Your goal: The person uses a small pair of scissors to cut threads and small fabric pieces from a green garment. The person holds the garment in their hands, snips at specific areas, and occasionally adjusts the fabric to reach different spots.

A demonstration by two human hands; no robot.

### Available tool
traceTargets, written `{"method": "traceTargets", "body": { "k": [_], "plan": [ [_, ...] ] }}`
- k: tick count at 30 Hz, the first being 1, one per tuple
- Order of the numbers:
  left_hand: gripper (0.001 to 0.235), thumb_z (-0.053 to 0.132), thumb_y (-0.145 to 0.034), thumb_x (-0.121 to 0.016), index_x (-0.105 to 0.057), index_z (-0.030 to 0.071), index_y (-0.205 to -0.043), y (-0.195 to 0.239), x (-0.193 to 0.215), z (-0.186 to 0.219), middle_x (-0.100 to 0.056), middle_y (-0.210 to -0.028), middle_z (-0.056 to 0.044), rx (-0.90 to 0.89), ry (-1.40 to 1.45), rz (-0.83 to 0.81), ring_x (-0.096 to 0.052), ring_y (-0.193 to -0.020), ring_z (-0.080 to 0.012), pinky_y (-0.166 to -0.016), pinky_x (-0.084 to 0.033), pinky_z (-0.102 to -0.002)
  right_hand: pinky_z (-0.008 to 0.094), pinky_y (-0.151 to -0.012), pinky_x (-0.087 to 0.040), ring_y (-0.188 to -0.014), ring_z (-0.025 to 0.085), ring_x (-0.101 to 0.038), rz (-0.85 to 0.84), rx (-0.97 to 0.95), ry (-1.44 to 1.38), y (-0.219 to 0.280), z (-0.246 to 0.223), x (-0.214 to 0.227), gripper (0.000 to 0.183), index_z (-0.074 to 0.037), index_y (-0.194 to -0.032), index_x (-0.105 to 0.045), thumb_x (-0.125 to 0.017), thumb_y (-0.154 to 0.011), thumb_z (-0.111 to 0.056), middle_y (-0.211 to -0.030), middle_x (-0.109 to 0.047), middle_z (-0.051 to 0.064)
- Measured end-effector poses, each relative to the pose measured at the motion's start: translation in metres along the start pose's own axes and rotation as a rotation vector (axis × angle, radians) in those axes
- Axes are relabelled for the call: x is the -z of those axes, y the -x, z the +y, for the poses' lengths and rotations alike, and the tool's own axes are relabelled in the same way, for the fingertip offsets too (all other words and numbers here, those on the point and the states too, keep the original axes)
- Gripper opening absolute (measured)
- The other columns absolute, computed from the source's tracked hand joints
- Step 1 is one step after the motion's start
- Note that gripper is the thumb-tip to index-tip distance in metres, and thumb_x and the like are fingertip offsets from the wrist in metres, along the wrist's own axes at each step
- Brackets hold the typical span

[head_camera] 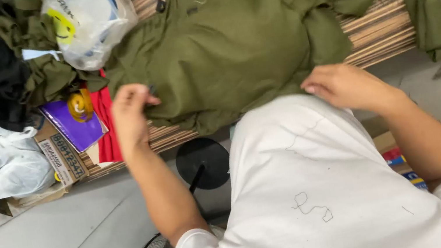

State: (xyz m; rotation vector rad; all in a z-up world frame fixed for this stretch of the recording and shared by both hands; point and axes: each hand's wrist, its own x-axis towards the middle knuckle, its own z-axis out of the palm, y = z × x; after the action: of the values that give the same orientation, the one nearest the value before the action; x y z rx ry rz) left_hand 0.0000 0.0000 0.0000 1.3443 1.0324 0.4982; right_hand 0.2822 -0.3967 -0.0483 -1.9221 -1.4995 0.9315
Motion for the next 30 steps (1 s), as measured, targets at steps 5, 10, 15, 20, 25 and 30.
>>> {"method": "traceTargets", "body": {
  "k": [5,10,15,20,25,30],
  "plan": [
    [0.012,0.021,-0.097,-0.068,-0.07,0.01,-0.103,-0.017,0.017,-0.103,-0.073,-0.099,-0.002,-0.068,-0.451,0.097,-0.067,-0.096,-0.0131,-0.09,-0.052,-0.028,0.044,-0.085,-0.049,-0.094,0.032,-0.065,0.391,-0.262,-0.107,-0.025,0.034,-0.01,0.02,0.0,-0.121,-0.071,-0.061,-0.11,-0.013,-0.107,-0.069,0.017],
    [0.03,0.006,-0.089,-0.066,-0.068,0.01,-0.119,-0.032,0.048,-0.14,-0.067,-0.115,-0.013,-0.313,-0.888,0.307,-0.066,-0.106,-0.0325,-0.096,-0.05,-0.044,0.036,-0.071,-0.051,-0.069,0.02,-0.072,0.637,-0.495,-0.213,-0.075,0.057,-0.004,0.028,-0.006,-0.113,-0.066,-0.063,-0.114,-0.034,-0.101,-0.071,0.008],
    [0.04,0.005,-0.089,-0.071,-0.068,0.008,-0.129,-0.028,0.031,-0.125,-0.057,-0.133,-0.019,-0.498,-1.065,0.211,-0.053,-0.123,-0.0412,-0.105,-0.043,-0.053,0.05,-0.071,-0.05,-0.082,0.028,-0.064,0.685,-0.428,0.054,-0.106,0.061,-0.015,0.025,-0.009,-0.12,-0.065,-0.073,-0.105,-0.027,-0.117,-0.057,0.009],
    [0.032,0.015,-0.093,-0.073,-0.074,0.009,-0.124,-0.035,0.044,-0.132,-0.063,-0.105,-0.017,-0.457,-1.176,0.166,-0.058,-0.095,-0.0415,-0.087,-0.048,-0.051,0.047,-0.09,-0.047,-0.103,0.039,-0.058,0.84,-0.195,0.164,-0.107,0.049,-0.011,0.009,-0.001,-0.109,-0.068,-0.072,-0.103,-0.008,-0.112,-0.054,0.018],
    [0.016,0.024,-0.092,-0.075,-0.069,0.009,-0.091,-0.035,0.075,-0.144,-0.061,-0.093,-0.018,-0.189,-1.175,0.294,-0.061,-0.091,-0.0434,-0.08,-0.048,-0.055,0.053,-0.099,-0.045,-0.117,0.043,-0.051,0.753,0.144,0.175,-0.121,0.013,0.002,0.035,0.004,-0.131,-0.068,-0.082,-0.103,-0.011,-0.129,-0.056,0.026],
    [0.022,0.026,-0.089,-0.08,-0.074,0.009,-0.101,-0.041,0.068,-0.161,-0.07,-0.097,-0.016,-0.31,-1.083,0.285,-0.067,-0.097,-0.0409,-0.089,-0.052,-0.05,0.045,-0.088,-0.05,-0.107,0.034,-0.062,0.684,0.256,0.242,-0.152,0.013,-0.03,0.017,-0.009,-0.114,-0.075,-0.079,-0.102,-0.02,-0.116,-0.067,0.01]
  ]
}}
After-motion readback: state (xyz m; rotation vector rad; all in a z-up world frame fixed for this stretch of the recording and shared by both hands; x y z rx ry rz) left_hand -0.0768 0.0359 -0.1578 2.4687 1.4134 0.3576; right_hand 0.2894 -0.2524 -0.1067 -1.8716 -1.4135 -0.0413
